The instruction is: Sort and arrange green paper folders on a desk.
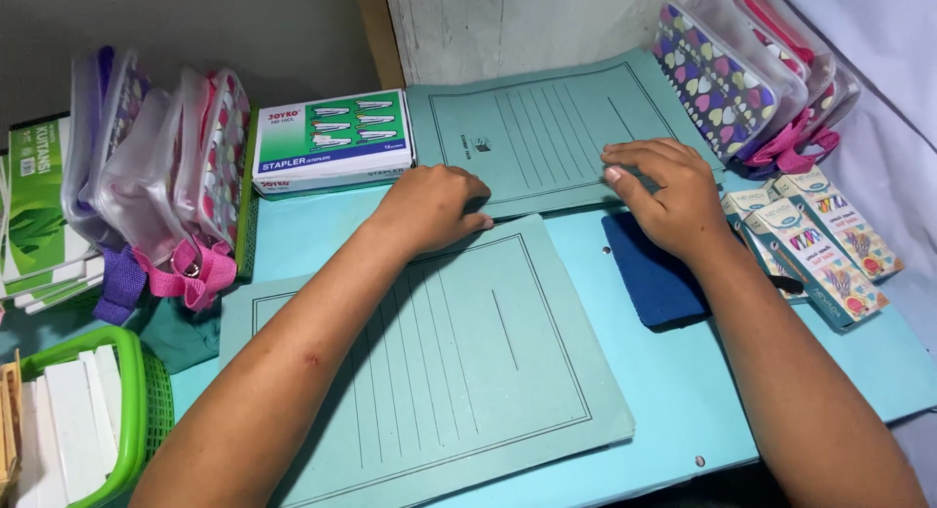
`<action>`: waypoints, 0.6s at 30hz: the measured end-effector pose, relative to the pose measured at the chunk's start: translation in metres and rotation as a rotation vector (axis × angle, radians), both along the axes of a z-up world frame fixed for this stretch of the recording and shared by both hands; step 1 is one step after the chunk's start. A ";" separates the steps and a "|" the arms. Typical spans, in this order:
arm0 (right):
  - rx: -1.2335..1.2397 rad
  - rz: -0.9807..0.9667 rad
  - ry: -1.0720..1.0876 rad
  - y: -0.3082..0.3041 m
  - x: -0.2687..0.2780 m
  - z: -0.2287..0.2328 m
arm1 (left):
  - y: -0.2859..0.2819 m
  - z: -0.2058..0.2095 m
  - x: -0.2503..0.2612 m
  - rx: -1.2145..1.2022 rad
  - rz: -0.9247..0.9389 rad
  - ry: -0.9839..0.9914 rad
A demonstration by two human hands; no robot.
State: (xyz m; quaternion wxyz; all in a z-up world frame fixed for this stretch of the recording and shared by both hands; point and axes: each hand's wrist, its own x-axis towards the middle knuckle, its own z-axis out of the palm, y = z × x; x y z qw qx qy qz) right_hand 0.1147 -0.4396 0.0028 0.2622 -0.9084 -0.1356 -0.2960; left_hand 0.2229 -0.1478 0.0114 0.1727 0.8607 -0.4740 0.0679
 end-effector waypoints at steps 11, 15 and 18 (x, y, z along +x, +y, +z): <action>0.261 0.024 0.339 0.002 0.005 -0.013 | 0.015 0.051 -0.019 -0.205 0.066 -0.382; 0.846 0.145 0.709 -0.005 0.020 -0.036 | 0.054 0.075 -0.075 -0.211 -0.031 -0.398; 0.981 0.209 0.749 -0.049 0.039 -0.083 | 0.091 0.084 -0.130 -0.006 0.002 -0.085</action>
